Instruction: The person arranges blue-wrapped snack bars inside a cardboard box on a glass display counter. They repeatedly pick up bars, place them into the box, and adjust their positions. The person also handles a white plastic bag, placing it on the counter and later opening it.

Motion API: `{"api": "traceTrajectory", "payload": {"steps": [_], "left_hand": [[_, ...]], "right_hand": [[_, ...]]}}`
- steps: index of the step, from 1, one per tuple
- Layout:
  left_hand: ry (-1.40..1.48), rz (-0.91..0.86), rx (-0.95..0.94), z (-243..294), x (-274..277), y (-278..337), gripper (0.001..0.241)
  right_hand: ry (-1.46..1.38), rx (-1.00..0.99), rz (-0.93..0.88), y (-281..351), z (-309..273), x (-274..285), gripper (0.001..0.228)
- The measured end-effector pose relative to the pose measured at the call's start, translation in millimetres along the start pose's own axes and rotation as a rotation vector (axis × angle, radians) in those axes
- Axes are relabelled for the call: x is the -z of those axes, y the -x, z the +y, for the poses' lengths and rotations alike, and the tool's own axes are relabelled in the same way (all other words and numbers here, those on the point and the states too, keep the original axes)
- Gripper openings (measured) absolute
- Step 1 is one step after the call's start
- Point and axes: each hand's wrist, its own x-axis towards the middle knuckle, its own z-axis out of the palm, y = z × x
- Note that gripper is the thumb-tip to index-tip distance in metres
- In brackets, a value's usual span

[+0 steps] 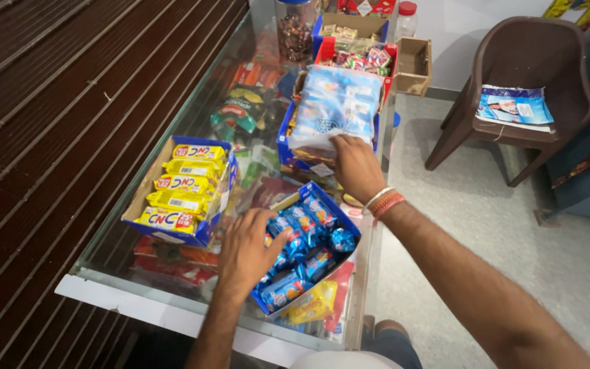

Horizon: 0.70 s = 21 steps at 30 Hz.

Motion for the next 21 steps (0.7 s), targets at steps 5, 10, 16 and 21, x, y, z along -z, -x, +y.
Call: {"api": "traceTrajectory", "payload": {"steps": [5,10,16,21], "left_hand": [[0.059,0.037,-0.019,5,5,-3,0.038],[0.086,0.138,-0.117,9,14,-24,0.036],[0.095,0.199,-0.177,6,-6,-99,0.035],[-0.015,0.226,-0.249,-2,-50,-168,0.048]], "right_hand": [[0.025,0.079,-0.053,-15,4,2,0.047],[0.238,-0.072,-0.252,-24,-4,12,0.037],[0.135,0.058,-0.041,-24,-15,28,0.073],[0.187,0.076,0.017,-26,-9,32,0.065]]}}
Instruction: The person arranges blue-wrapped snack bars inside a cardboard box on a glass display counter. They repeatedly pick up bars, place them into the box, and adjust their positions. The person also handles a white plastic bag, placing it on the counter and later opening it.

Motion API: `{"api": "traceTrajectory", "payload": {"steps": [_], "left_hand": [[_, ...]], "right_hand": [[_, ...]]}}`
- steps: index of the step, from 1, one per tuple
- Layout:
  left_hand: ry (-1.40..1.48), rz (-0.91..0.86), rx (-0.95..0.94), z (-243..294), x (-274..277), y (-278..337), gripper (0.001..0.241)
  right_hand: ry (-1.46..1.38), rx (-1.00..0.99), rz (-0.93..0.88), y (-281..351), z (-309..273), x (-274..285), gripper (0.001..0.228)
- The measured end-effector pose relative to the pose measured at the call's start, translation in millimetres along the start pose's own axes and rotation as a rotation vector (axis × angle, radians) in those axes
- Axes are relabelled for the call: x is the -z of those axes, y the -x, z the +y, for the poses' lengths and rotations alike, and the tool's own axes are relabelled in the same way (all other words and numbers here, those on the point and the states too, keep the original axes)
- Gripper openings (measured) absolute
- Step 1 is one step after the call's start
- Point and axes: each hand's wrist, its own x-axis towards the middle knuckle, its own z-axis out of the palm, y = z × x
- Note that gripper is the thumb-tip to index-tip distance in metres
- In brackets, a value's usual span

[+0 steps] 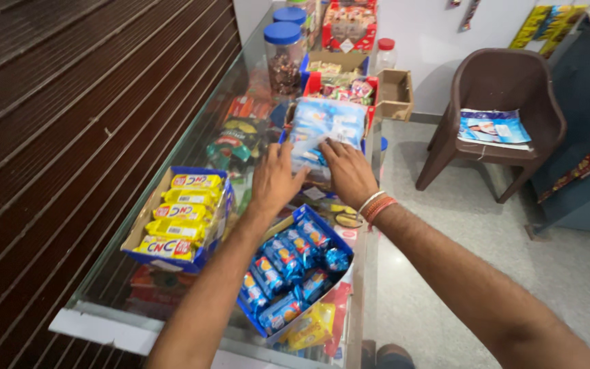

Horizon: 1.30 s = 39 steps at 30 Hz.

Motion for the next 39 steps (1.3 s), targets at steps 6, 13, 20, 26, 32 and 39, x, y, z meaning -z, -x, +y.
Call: {"api": "traceTrajectory", "payload": {"steps": [6,13,20,26,32,39], "left_hand": [[-0.050,0.039,0.016,-22,-29,-45,0.012],[0.138,0.165,0.064,-18,-14,-72,0.013],[0.365,0.316,-0.013,-6,1,-75,0.010],[0.415,0.285,0.117,-14,0,-28,0.009],[0.279,0.274,0.075,-39,-16,19,0.013],[0.771,0.171,0.692,-45,-42,29,0.033]], "right_hand": [[-0.002,-0.089,-0.057,4,7,-1,0.054],[-0.127,-0.058,-0.036,-12,6,-2,0.058],[0.008,0.079,0.130,-26,-12,21,0.052],[-0.005,-0.145,-0.151,-6,-36,33,0.046],[0.113,0.001,-0.081,6,-30,10,0.028],[0.183,0.005,-0.079,7,-25,2,0.026]]}}
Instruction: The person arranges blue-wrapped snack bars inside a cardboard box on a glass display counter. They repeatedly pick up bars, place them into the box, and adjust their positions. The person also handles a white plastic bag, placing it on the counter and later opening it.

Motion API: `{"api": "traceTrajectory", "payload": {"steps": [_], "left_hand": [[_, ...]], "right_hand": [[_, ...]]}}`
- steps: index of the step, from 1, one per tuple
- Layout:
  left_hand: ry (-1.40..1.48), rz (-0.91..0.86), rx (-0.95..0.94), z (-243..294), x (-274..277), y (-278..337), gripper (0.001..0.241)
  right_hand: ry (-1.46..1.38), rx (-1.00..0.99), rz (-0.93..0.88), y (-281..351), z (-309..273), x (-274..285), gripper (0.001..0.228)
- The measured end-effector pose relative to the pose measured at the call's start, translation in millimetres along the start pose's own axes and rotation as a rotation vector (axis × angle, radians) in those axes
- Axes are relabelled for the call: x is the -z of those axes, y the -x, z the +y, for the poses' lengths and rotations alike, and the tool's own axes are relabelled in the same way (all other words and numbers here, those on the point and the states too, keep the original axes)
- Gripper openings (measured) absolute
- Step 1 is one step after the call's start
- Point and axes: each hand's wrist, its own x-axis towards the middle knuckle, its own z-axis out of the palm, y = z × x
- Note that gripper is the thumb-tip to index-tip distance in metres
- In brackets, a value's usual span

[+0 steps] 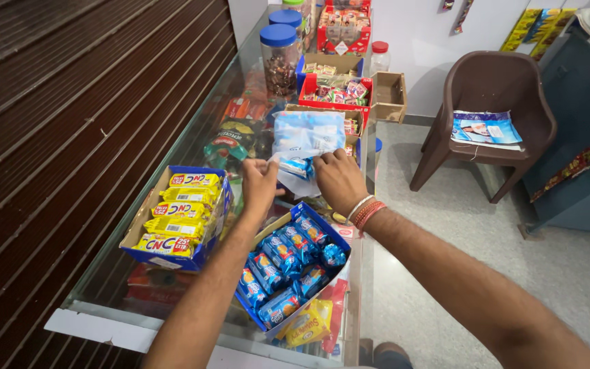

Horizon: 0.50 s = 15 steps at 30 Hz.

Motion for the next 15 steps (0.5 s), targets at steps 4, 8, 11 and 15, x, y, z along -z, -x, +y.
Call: {"api": "traceTrajectory", "payload": {"steps": [4,8,11,15], "left_hand": [[0.216,-0.106,0.310,-2,-6,4,0.050],[-0.055,0.033,0.046,3,-3,15,0.040],[-0.475,0.078,-0.390,18,6,30,0.026],[-0.586,-0.030,-0.701,49,14,51,0.012]], "right_hand": [[0.061,0.047,0.044,6,-10,9,0.032],[0.165,0.050,-0.041,11,-15,17,0.025],[0.198,0.063,-0.009,11,-16,20,0.023],[0.224,0.065,-0.010,13,-16,18,0.023]]}}
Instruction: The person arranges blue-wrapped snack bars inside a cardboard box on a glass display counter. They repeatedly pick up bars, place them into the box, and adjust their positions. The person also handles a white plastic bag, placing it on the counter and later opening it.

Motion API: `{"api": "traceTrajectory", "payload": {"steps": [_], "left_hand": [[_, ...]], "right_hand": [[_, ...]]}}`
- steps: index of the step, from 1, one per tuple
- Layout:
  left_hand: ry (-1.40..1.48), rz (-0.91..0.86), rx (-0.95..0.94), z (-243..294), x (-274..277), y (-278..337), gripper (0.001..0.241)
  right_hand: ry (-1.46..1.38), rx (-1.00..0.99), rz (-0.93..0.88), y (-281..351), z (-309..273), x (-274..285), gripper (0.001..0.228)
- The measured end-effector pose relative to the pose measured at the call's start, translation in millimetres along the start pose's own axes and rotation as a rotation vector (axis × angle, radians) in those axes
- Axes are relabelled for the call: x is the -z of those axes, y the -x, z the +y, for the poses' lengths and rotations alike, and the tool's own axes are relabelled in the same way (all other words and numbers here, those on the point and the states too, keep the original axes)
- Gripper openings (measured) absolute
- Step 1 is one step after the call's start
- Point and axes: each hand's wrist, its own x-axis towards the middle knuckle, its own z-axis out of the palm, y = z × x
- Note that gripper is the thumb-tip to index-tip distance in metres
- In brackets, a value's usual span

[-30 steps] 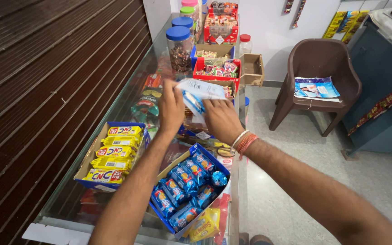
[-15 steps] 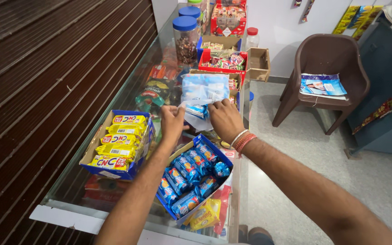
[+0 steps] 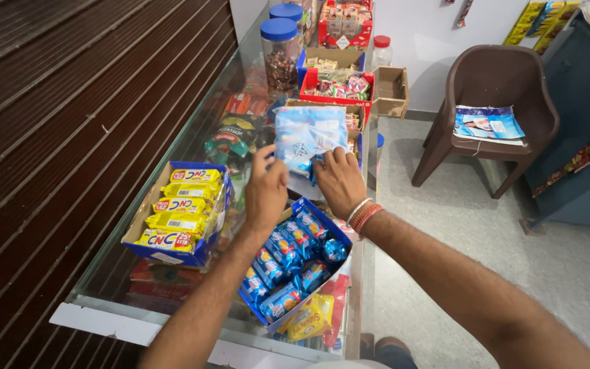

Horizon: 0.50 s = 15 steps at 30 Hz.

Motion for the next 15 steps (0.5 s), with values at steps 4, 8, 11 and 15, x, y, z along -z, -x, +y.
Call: {"api": "traceTrajectory", "payload": {"steps": [4,8,11,15], "left_hand": [[-0.163,-0.079,-0.355,12,15,-11,0.014],[-0.404,-0.255,-0.355,6,8,-18,0.035],[-0.562,-0.375,-0.372,-5,-10,-24,0.038],[-0.621,-0.419,-0.458,-13,-18,-28,0.043]], "right_hand": [[-0.058,0.008,0.066,5,3,-1,0.024],[-0.146,-0.003,0.107,12,7,-3,0.037],[-0.273,-0.019,0.159,18,10,-8,0.046],[-0.524,-0.099,0.176,24,14,-3,0.051]]}}
